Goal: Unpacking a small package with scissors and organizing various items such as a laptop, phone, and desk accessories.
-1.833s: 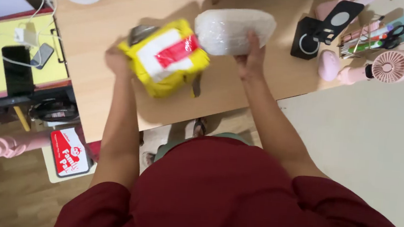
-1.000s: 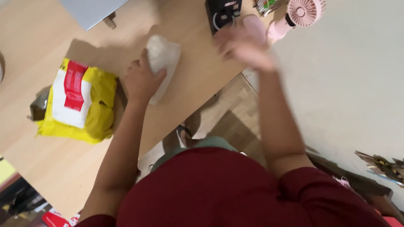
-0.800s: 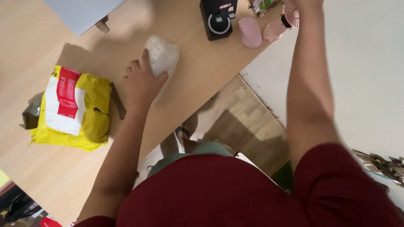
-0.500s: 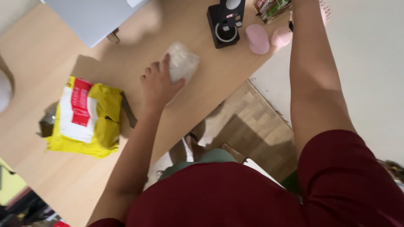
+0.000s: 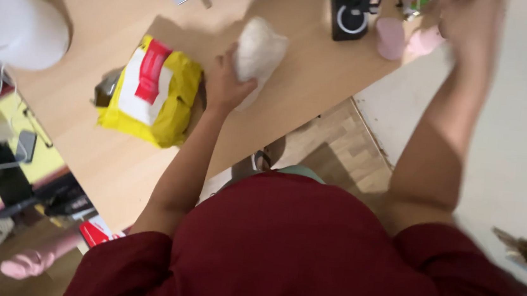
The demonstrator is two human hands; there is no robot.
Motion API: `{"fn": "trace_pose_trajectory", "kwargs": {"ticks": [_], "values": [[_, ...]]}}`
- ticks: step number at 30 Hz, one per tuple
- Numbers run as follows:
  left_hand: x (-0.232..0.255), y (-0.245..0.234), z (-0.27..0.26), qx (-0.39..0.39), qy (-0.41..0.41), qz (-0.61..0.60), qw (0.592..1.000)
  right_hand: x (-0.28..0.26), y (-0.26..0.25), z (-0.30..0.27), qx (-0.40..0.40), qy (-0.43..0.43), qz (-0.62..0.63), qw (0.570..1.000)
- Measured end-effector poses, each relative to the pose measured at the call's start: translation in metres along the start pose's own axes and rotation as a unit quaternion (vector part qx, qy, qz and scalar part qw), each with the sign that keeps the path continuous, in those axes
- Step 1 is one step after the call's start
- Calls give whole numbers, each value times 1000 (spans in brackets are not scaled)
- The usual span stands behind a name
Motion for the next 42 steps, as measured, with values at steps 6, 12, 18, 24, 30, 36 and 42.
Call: {"fn": "trace_pose_trajectory", "kwargs": {"ticks": [6, 12, 18, 24, 30, 36, 42], "values": [[-64, -14, -60, 250, 115, -293, 916, -111, 145, -110, -85, 18, 301, 950], [-114, -21, -70, 189, 64, -505, 840, -150, 222, -168, -200, 54, 297, 932], [-132, -23, -57, 168, 105, -273, 941, -132, 252, -196, -215, 56, 173, 960], [-132, -14, -13, 63, 130, -376, 915, -106, 261, -206, -238, 24, 81, 968], [-98, -38, 26, -127, 30, -96, 987, -103, 255, -217, -284, 314, 271, 864], [-64, 3, 41, -58, 57, 161, 984, -128, 264, -254, -354, 365, 510, 694], [-33, -2, 18, 4, 82, 204, 975, -130, 276, -303, -361, 474, 525, 607]]}}
Point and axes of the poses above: each hand's wrist, its own z-axis towards the middle knuckle, its own y-axis out of the palm, x = y × z, the point moved 9 cm from there along z, towards the middle knuckle, and after that the axes turned 13 degrees about z, right-handed, at the moved point
